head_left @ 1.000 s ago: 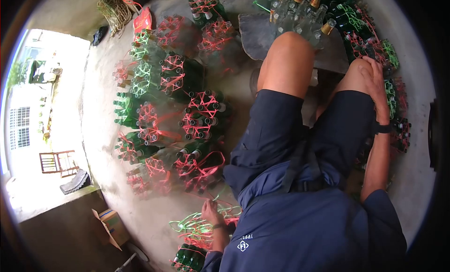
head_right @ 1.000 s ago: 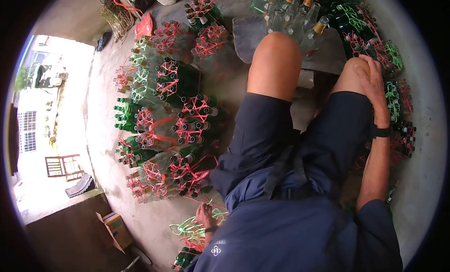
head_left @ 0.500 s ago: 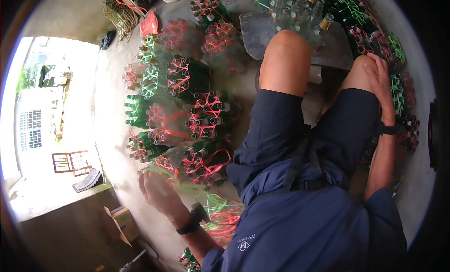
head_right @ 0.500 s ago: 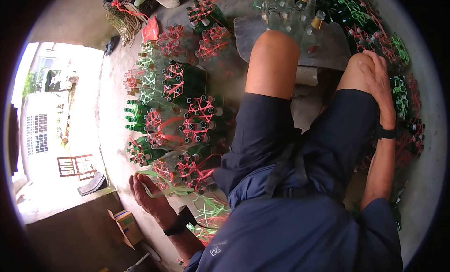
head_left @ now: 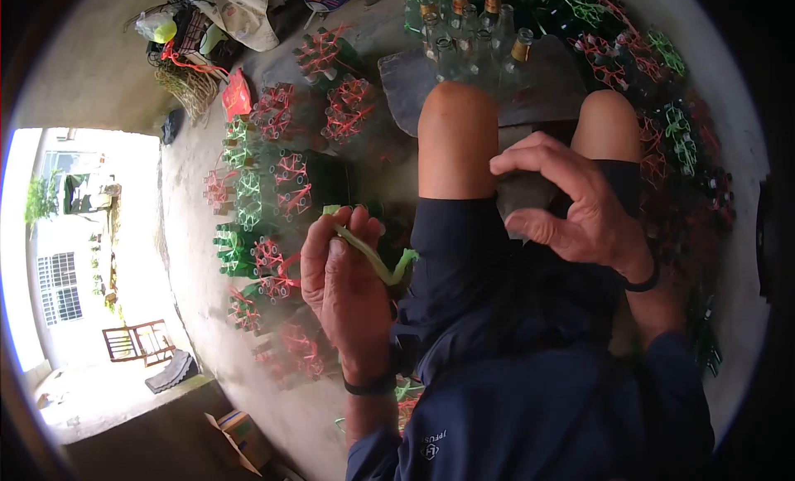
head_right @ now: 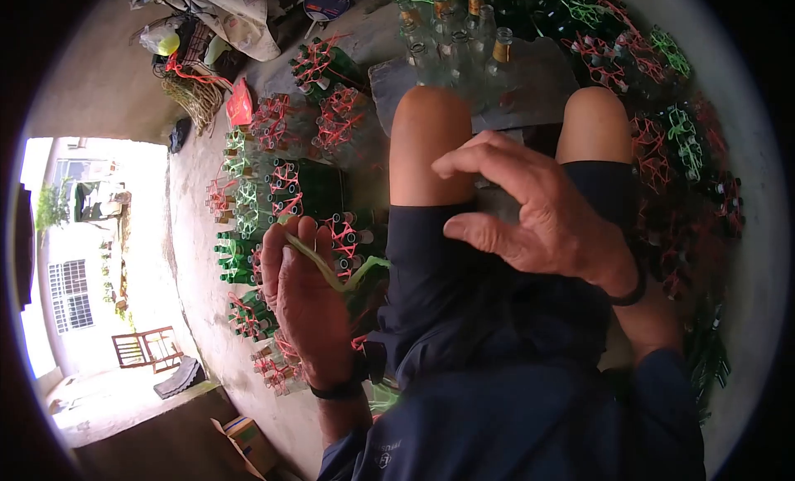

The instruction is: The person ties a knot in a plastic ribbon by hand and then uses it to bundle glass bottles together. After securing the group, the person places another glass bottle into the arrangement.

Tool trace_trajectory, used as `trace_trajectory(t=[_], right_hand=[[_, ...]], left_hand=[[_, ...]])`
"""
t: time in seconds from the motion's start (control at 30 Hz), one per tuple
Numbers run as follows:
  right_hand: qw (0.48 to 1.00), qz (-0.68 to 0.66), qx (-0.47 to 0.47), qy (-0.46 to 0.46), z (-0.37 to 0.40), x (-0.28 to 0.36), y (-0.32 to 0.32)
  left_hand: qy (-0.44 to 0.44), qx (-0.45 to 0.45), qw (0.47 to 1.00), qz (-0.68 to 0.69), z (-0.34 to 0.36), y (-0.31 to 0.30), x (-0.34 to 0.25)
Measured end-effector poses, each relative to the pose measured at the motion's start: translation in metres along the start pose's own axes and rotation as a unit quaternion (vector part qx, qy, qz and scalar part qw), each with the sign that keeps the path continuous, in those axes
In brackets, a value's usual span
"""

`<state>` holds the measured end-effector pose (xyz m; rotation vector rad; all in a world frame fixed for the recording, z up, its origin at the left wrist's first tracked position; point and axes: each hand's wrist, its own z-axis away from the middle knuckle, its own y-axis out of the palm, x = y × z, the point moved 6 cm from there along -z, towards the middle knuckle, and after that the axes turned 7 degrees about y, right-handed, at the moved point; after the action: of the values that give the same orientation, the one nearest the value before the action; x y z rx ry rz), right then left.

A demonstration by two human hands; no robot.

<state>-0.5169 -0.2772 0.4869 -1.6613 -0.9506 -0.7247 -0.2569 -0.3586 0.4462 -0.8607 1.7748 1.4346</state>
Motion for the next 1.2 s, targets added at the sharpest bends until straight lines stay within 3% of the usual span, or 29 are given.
trace_trajectory(t=[0.13, 0.17, 0.2, 0.23, 0.27, 0.33, 0.37, 0.47, 0.5, 0.53, 0.6, 0.67, 0.73, 0.77, 0.8, 0.87, 0.93, 1.0, 1.03, 1.2], right_hand=[[0.987, -0.155, -0.007, -0.030, -0.007, 0.009, 0.065], [0.989, -0.146, -0.016, -0.027, -0.006, 0.010, 0.069], [0.979, -0.197, 0.007, 0.049, -0.006, 0.001, 0.074], [0.960, -0.248, 0.028, 0.125, -0.005, -0.008, 0.076], [0.962, -0.240, 0.019, 0.130, -0.005, -0.010, 0.068], [0.929, -0.291, 0.130, 0.187, -0.001, -0.013, 0.070], [0.930, -0.289, 0.117, 0.195, 0.001, -0.015, 0.067], [0.948, -0.291, 0.027, 0.124, 0.002, -0.018, 0.058], [0.951, -0.284, 0.018, 0.125, 0.002, -0.017, 0.052], [0.947, -0.286, 0.053, 0.140, 0.001, -0.015, 0.050], [0.943, -0.284, 0.082, 0.156, 0.002, -0.010, 0.045], [0.926, -0.322, 0.120, 0.157, 0.004, -0.001, 0.046], [0.915, -0.335, 0.146, 0.171, 0.006, 0.000, 0.045], [0.914, -0.341, 0.141, 0.166, 0.006, -0.001, 0.043], [0.914, -0.348, 0.137, 0.160, 0.006, -0.001, 0.041], [0.930, -0.316, 0.111, 0.152, 0.003, -0.004, 0.022], [0.889, -0.380, 0.057, 0.248, 0.006, -0.023, 0.000], [0.856, -0.444, -0.039, 0.263, 0.011, -0.039, -0.029], [0.837, -0.480, -0.088, 0.248, 0.012, -0.049, -0.046], [0.744, -0.583, -0.284, 0.159, 0.035, -0.110, -0.143]], left_hand=[[-0.056, 0.032, 0.998, 0.002, 0.010, 0.042, 0.021], [-0.019, 0.069, 0.989, -0.129, 0.012, 0.043, 0.023], [0.023, 0.103, 0.961, -0.255, 0.012, 0.045, 0.025], [0.045, 0.117, 0.954, -0.271, 0.012, 0.046, 0.028], [0.042, 0.127, 0.956, -0.262, 0.013, 0.046, 0.029], [0.062, 0.180, 0.907, -0.377, 0.013, 0.059, 0.026], [0.077, 0.186, 0.897, -0.394, 0.012, 0.058, 0.025], [0.108, 0.178, 0.870, -0.447, 0.013, 0.058, 0.028], [0.137, 0.198, 0.824, -0.513, 0.012, 0.060, 0.028], [0.138, 0.205, 0.826, -0.506, 0.013, 0.056, 0.028], [0.179, 0.230, 0.761, -0.579, 0.014, 0.054, 0.033], [0.220, 0.219, 0.754, -0.579, 0.014, 0.059, 0.033], [0.168, 0.227, 0.806, -0.519, 0.013, 0.052, 0.039], [0.072, 0.199, 0.847, -0.487, 0.015, 0.044, 0.042], [0.075, 0.200, 0.848, -0.486, 0.017, 0.043, 0.036], [-0.098, 0.193, 0.830, -0.515, 0.023, 0.026, 0.045], [-0.105, 0.196, 0.837, -0.499, 0.027, 0.014, 0.042], [-0.169, 0.189, 0.855, -0.452, 0.031, 0.009, 0.036], [-0.213, 0.159, 0.865, -0.426, 0.034, 0.004, 0.030], [-0.255, 0.159, 0.876, -0.378, 0.043, -0.030, 0.011]])
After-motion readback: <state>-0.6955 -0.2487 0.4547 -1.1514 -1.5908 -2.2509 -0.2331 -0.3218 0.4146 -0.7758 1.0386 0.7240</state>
